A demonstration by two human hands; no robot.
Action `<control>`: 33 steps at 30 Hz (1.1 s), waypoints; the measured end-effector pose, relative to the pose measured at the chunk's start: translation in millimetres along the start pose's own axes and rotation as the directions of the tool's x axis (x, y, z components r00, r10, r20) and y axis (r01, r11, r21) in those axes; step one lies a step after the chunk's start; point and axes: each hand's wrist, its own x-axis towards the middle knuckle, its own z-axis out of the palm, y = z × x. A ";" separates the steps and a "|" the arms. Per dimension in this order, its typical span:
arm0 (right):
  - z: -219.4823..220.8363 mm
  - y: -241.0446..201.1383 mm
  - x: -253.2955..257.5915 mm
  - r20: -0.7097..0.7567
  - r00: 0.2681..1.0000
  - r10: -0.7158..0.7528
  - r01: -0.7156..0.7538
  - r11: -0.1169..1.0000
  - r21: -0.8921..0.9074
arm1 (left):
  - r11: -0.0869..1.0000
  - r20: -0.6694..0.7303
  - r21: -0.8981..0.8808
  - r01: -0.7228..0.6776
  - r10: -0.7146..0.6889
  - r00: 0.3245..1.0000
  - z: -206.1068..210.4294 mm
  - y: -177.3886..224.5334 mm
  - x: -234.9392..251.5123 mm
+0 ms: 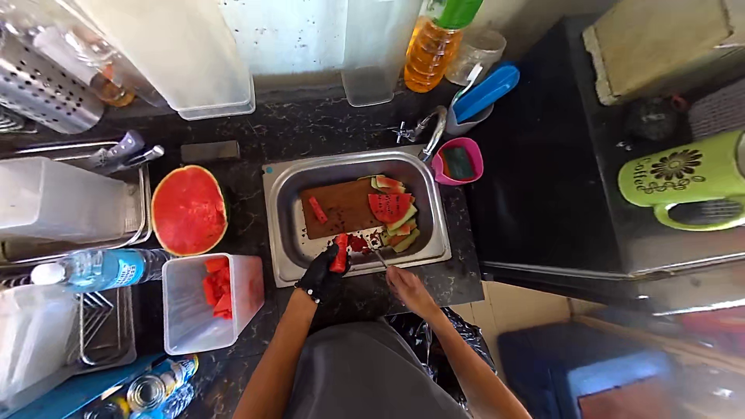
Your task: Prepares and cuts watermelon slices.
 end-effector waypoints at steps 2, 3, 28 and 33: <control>9.4 -9.5 -6.9 -0.031 0.997 -0.077 0.074 0.994 -0.086 | 0.984 0.048 0.155 -0.085 0.079 0.996 -5.2 2.2 -9.6; 14.2 -13.3 -8.7 -0.080 0.989 -0.124 0.113 0.985 -0.127 | 0.953 0.052 0.259 -0.155 0.146 0.988 -4.3 5.6 -16.8; 11.4 -147.9 -75.9 -0.095 0.995 -0.019 -0.036 0.839 -0.543 | 0.976 0.085 -0.199 -0.093 0.112 0.990 12.4 46.9 -84.6; 3.0 -143.1 -71.1 -0.111 0.993 0.030 -0.086 0.831 -0.550 | 0.996 0.048 -0.065 -0.066 0.069 0.996 22.5 45.0 -83.9</control>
